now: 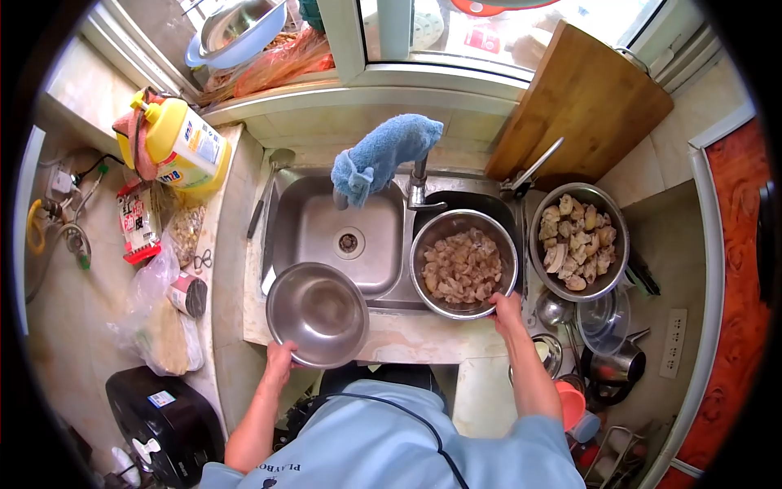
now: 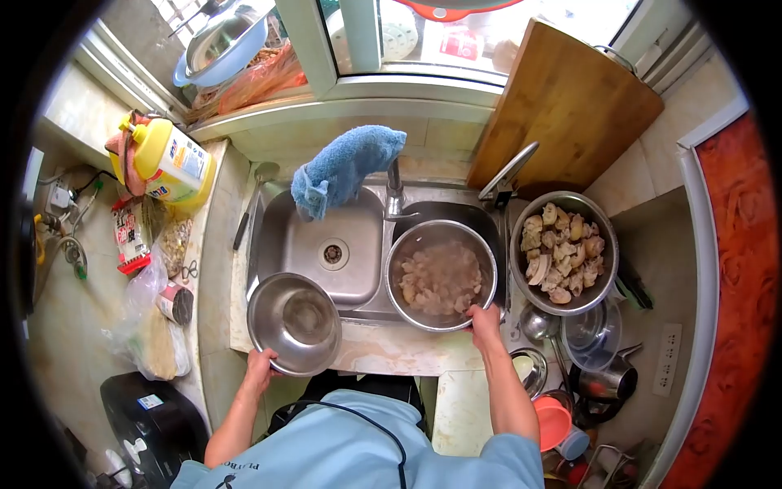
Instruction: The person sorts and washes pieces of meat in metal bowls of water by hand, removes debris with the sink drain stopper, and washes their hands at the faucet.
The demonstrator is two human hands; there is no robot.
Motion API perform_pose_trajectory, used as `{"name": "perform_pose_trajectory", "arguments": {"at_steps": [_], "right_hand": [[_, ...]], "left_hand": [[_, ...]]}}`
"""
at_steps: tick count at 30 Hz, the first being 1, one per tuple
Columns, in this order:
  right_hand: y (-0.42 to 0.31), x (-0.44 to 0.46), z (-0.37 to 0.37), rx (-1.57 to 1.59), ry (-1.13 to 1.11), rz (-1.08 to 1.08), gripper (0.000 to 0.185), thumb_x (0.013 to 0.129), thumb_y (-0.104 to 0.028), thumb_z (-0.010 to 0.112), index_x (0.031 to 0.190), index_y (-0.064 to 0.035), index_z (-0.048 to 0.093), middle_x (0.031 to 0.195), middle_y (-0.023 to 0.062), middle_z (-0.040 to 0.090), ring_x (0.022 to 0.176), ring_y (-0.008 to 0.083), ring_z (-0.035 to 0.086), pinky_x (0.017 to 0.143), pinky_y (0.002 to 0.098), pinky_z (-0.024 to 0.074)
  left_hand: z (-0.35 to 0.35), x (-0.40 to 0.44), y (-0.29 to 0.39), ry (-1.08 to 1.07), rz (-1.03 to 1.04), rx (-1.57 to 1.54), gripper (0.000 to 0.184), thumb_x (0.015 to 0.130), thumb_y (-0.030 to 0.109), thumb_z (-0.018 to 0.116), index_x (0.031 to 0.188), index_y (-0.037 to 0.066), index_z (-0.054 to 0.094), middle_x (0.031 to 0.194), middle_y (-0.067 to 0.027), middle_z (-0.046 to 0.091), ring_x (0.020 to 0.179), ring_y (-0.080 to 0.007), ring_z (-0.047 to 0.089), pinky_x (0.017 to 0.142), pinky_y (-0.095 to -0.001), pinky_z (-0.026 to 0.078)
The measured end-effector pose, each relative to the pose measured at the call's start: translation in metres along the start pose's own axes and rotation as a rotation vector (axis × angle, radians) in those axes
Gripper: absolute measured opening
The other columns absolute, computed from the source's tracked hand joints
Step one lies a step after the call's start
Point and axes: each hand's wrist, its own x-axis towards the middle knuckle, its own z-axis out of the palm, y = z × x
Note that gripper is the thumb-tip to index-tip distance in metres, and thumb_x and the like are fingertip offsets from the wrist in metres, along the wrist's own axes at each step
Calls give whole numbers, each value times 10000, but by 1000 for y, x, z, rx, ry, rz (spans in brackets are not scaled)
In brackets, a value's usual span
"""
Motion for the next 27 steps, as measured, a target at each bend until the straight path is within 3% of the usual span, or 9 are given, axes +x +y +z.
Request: {"name": "perform_pose_trajectory", "arguments": {"at_steps": [2,7,11,12,14,19,22,27], "right_hand": [[2,-15,-2,-6,-9,8,251,697,18,515,945,13,552,776,96,592,577,215,598,429,338,515],[8,-55,-1,-35,-53,13,225,710,22,512,932,18,545,745,89,582,537,207,587,423,344,516],[21,-79,16,-10,-111,34,192,718,27,501,905,21,544,721,83,573,518,189,577,411,331,498],[23,-86,21,13,-108,36,184,718,27,500,896,24,545,720,82,573,517,187,575,411,329,495],[42,-86,20,-85,-146,46,224,704,41,500,920,32,557,760,87,594,565,198,598,442,332,517],[58,-114,42,-46,-199,64,250,699,50,502,944,54,552,787,100,598,600,206,608,483,324,527],[72,-125,51,-25,-178,56,278,698,57,493,971,67,547,796,113,603,602,212,615,476,328,537],[78,-135,56,-124,-172,104,276,722,14,512,992,51,550,800,109,610,578,191,614,431,313,524]], "left_hand": [[-6,3,-3,-12,26,19,355,731,91,519,1039,-84,486,821,-152,597,652,-269,642,518,-397,586],[-4,-7,-9,20,40,-48,295,735,103,517,981,-59,504,805,-135,592,628,-251,635,475,-372,555],[-4,-20,-10,0,5,-139,406,765,138,499,1107,-82,502,1018,-175,599,898,-286,617,693,-430,522],[1,-24,-7,15,2,-144,406,765,138,499,1107,-82,502,1018,-175,599,898,-286,617,693,-430,522],[7,-29,-1,31,-1,-261,217,774,107,499,953,-15,510,865,-129,612,736,-227,624,659,-398,549],[7,-24,11,-3,3,-391,289,783,129,497,1026,-26,524,945,-147,621,814,-245,625,655,-365,522],[-1,-13,18,-27,12,-305,296,782,134,505,1027,-32,524,952,-151,622,847,-250,629,692,-382,535],[0,-1,24,-53,65,-301,335,764,146,528,1027,-62,518,920,-170,614,766,-263,641,606,-367,568]]}}
